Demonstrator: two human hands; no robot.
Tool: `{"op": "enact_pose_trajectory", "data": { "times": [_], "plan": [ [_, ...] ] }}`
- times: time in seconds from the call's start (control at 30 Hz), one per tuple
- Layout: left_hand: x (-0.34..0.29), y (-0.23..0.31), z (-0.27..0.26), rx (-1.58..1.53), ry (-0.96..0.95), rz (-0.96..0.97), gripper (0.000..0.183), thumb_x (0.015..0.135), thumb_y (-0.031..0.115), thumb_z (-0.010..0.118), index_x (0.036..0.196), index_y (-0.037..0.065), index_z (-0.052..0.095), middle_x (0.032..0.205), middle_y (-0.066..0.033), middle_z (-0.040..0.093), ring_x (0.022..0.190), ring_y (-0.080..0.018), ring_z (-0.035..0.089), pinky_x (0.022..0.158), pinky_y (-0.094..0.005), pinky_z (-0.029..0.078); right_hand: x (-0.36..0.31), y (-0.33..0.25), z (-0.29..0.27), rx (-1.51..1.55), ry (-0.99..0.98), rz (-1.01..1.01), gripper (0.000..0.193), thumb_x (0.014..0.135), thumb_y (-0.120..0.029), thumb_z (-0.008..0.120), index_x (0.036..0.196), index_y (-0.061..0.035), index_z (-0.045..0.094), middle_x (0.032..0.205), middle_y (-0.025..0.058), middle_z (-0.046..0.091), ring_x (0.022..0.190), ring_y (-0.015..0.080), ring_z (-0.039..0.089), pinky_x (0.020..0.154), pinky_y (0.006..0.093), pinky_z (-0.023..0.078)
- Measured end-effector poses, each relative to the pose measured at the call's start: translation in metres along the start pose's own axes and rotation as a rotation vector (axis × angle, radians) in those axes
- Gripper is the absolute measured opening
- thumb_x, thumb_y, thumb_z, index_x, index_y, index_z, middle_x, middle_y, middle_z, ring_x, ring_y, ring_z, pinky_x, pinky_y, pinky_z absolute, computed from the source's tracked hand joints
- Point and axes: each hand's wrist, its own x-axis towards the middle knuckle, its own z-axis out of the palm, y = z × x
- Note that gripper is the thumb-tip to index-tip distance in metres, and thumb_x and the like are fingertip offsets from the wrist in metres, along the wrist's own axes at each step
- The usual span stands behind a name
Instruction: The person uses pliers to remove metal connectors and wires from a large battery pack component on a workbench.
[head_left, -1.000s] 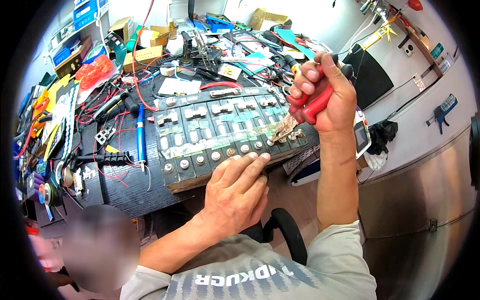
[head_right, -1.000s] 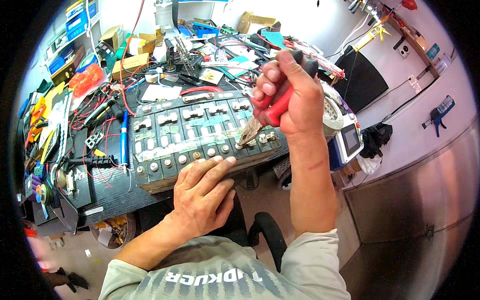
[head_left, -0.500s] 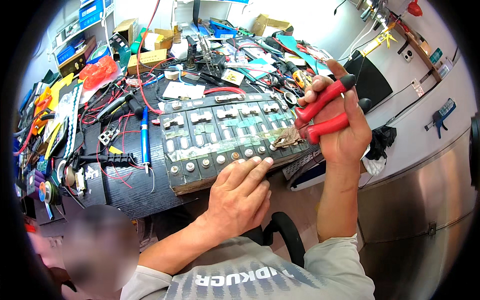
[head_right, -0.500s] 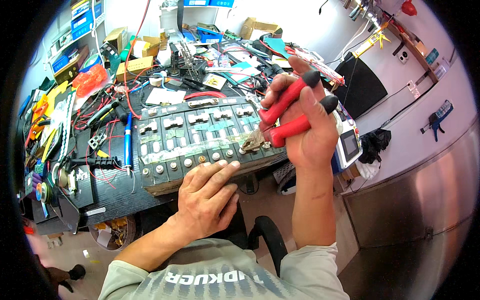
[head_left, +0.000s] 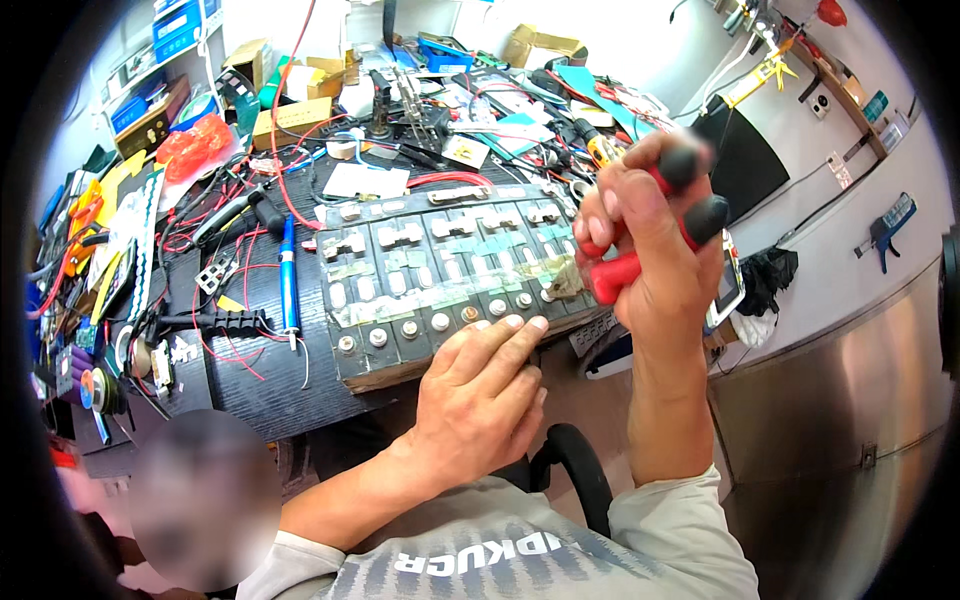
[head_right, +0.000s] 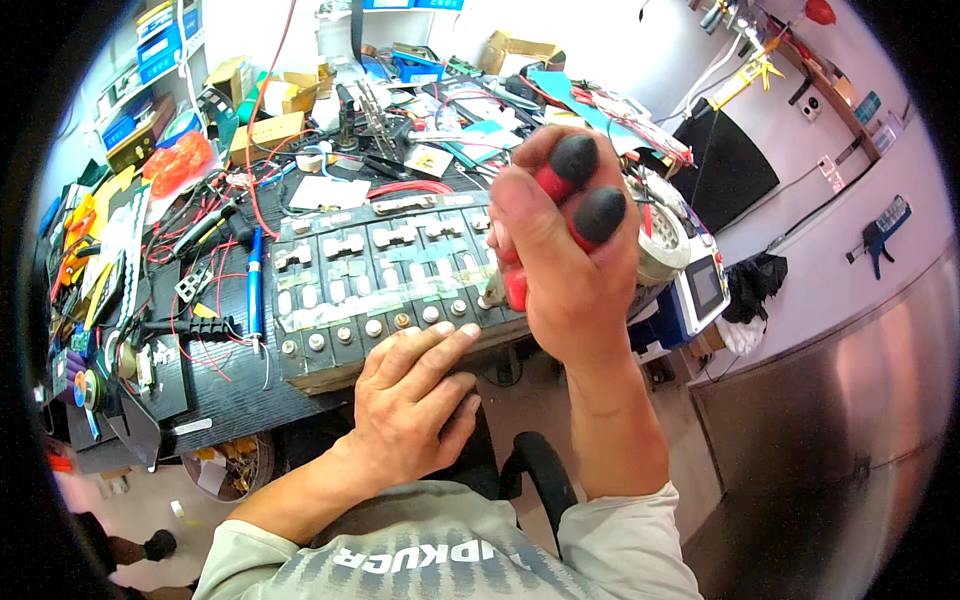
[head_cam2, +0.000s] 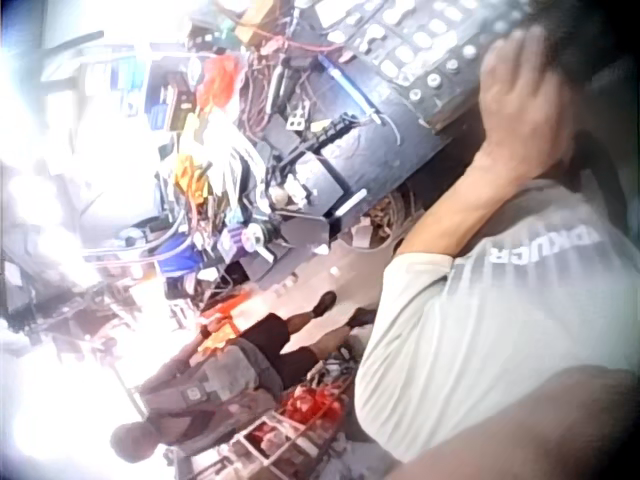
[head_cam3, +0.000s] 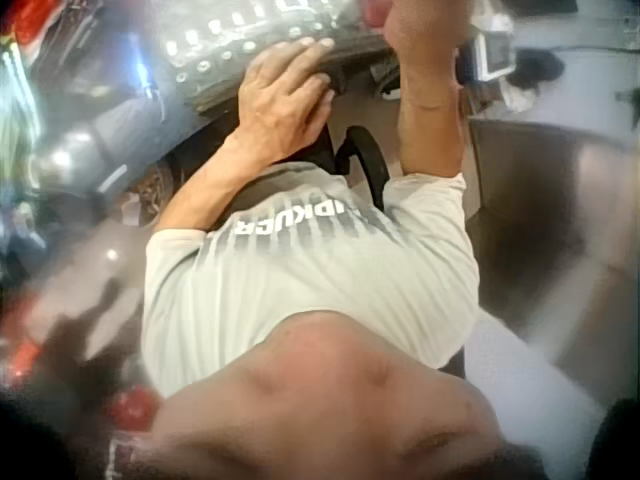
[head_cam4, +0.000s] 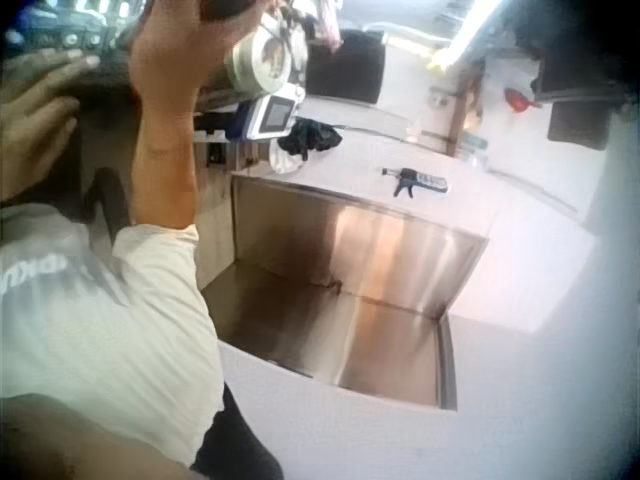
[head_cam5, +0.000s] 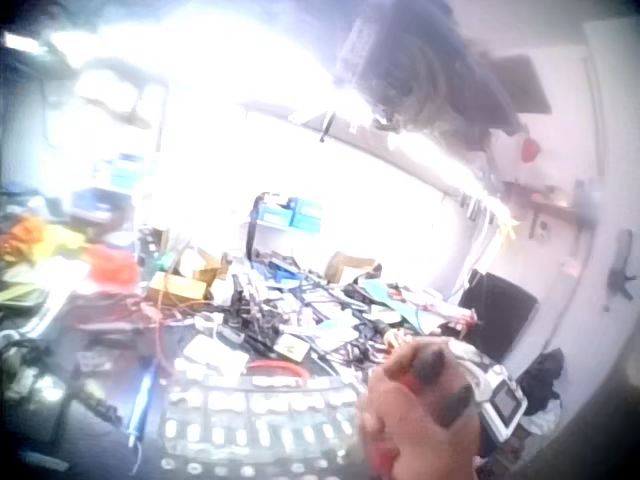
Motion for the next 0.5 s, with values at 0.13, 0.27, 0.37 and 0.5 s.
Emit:
{"op": "enact_pose_trajectory", "data": {
  "times": [0.13,0.27,0.37,0.5],
  "plan": [
    [-0.001,-0.002,0.001,0.008,0.017,0.005,0.019,0.083,0.016,0.082,0.098,0.008,0.075,0.145,-0.0122,0.070,0.131,-0.0323,0.065,0.110,-0.0502,0.048,0.009,-0.003,0.003,-0.035,0.061,0.038,0.017,0.103,-0.014,0.075,0.109,-0.0052,0.061,0.081,0.0017,0.061,0.066,0.0088,0.059,0.060,0.0257,0.051],
    [-0.002,-0.002,0.002,0.002,0.037,0.028,0.019,0.083,0.015,0.081,0.099,0.007,0.075,0.144,-0.0130,0.070,0.130,-0.0330,0.065,0.110,-0.0504,0.048,0.011,0.005,-0.033,0.226,0.150,0.112,0.011,0.109,-0.019,0.068,0.114,-0.0155,0.059,0.084,-0.0010,0.053,0.072,0.0133,0.055,0.069,0.0377,0.052],
    [0.000,-0.001,0.003,-0.025,0.043,0.038,0.017,0.084,0.014,0.080,0.098,0.006,0.075,0.145,-0.0135,0.070,0.131,-0.0334,0.065,0.110,-0.0500,0.048,0.004,0.012,-0.060,0.432,0.249,0.115,0.013,0.111,-0.024,0.063,0.102,-0.0148,0.059,0.083,-0.0025,0.054,0.071,0.0136,0.054,0.072,0.0374,0.050],
    [-0.004,-0.006,0.004,-0.027,0.049,0.039,0.016,0.084,0.013,0.081,0.098,0.006,0.075,0.146,-0.0134,0.069,0.133,-0.0327,0.064,0.111,-0.0496,0.049,-0.003,0.023,-0.073,0.618,0.286,0.234,0.022,0.111,-0.029,0.066,0.098,-0.0111,0.062,0.080,-0.0006,0.056,0.070,0.0164,0.053,0.071,0.0394,0.048]
  ]
}}
